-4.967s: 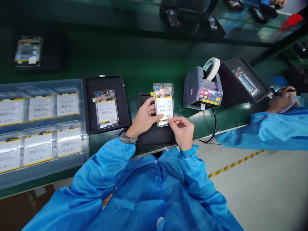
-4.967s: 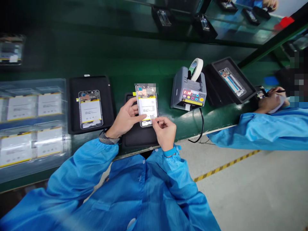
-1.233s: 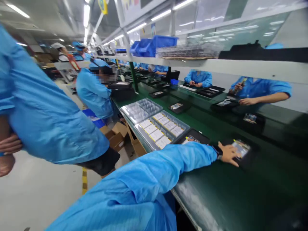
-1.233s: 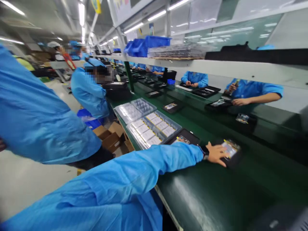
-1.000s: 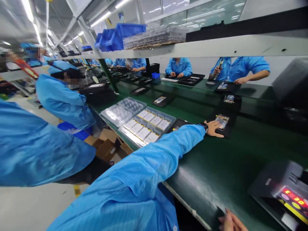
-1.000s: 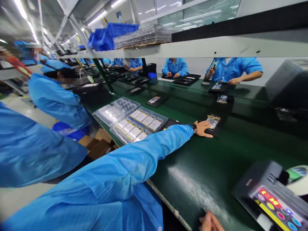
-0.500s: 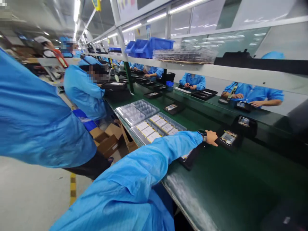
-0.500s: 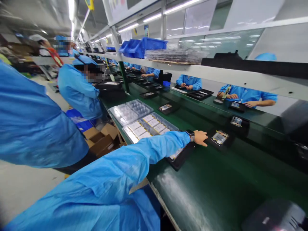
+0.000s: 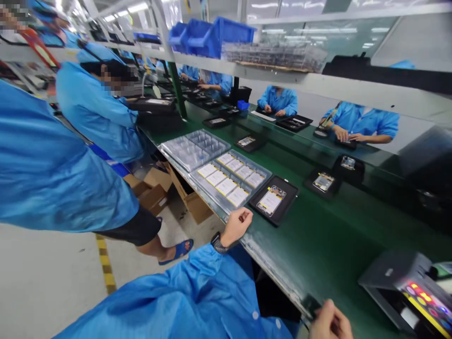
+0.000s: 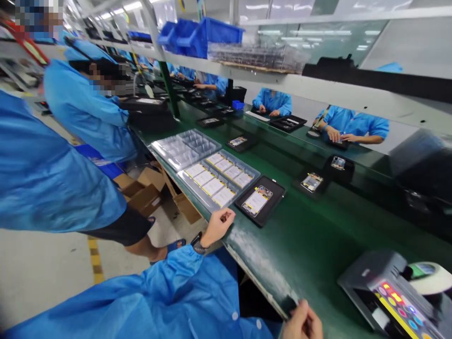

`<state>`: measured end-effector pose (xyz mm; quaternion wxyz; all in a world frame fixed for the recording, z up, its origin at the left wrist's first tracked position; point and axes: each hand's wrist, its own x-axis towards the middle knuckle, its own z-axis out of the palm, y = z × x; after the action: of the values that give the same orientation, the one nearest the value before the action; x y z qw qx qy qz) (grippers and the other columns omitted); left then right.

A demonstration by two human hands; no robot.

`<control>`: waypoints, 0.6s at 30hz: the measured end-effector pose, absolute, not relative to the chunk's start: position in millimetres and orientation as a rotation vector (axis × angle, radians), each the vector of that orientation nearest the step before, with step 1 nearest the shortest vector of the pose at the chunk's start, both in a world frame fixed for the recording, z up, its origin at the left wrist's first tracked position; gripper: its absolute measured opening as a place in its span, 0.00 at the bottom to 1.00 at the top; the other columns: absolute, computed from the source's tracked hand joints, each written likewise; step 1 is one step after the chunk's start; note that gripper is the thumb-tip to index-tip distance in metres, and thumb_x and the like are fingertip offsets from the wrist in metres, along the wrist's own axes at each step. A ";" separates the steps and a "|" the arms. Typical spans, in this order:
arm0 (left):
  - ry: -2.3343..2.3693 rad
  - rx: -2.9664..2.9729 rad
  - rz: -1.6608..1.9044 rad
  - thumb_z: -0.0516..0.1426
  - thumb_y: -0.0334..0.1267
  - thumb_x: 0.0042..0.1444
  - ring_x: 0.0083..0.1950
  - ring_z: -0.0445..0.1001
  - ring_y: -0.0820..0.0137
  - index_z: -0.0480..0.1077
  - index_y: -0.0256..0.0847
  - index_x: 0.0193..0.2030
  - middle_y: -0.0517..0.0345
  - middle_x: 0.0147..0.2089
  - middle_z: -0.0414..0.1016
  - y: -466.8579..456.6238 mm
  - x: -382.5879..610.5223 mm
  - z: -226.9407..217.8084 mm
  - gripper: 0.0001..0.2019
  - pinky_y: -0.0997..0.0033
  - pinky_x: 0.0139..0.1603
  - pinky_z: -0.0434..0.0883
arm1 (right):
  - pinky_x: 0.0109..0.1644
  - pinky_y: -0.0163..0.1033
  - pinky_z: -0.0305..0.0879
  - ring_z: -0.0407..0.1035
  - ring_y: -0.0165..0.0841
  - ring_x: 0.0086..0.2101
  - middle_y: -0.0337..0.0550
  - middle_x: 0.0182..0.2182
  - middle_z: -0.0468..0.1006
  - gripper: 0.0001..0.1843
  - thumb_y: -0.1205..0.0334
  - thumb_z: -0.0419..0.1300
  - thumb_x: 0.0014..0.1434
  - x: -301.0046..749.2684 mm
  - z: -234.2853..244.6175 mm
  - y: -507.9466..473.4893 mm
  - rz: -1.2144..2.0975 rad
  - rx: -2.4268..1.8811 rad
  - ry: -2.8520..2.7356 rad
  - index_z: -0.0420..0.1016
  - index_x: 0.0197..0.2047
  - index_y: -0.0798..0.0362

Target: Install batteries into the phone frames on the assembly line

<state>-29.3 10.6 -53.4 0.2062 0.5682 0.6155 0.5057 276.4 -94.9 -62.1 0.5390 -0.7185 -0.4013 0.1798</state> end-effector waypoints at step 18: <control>1.616 1.530 1.395 0.56 0.42 0.65 0.22 0.59 0.77 0.72 0.40 0.33 0.69 0.21 0.59 0.5 -16.2 -62.7 0.11 0.73 0.29 0.59 | 0.31 0.43 0.63 0.67 0.39 0.24 0.45 0.22 0.74 0.19 0.44 0.63 0.63 275.7 -83.0 -95.4 0.064 -1.845 -0.990 0.78 0.34 0.53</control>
<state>-16.2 0.5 -62.7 0.2549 0.5633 0.5949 0.5136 275.7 -95.4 -83.0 0.4996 -0.7629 -0.4095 0.0264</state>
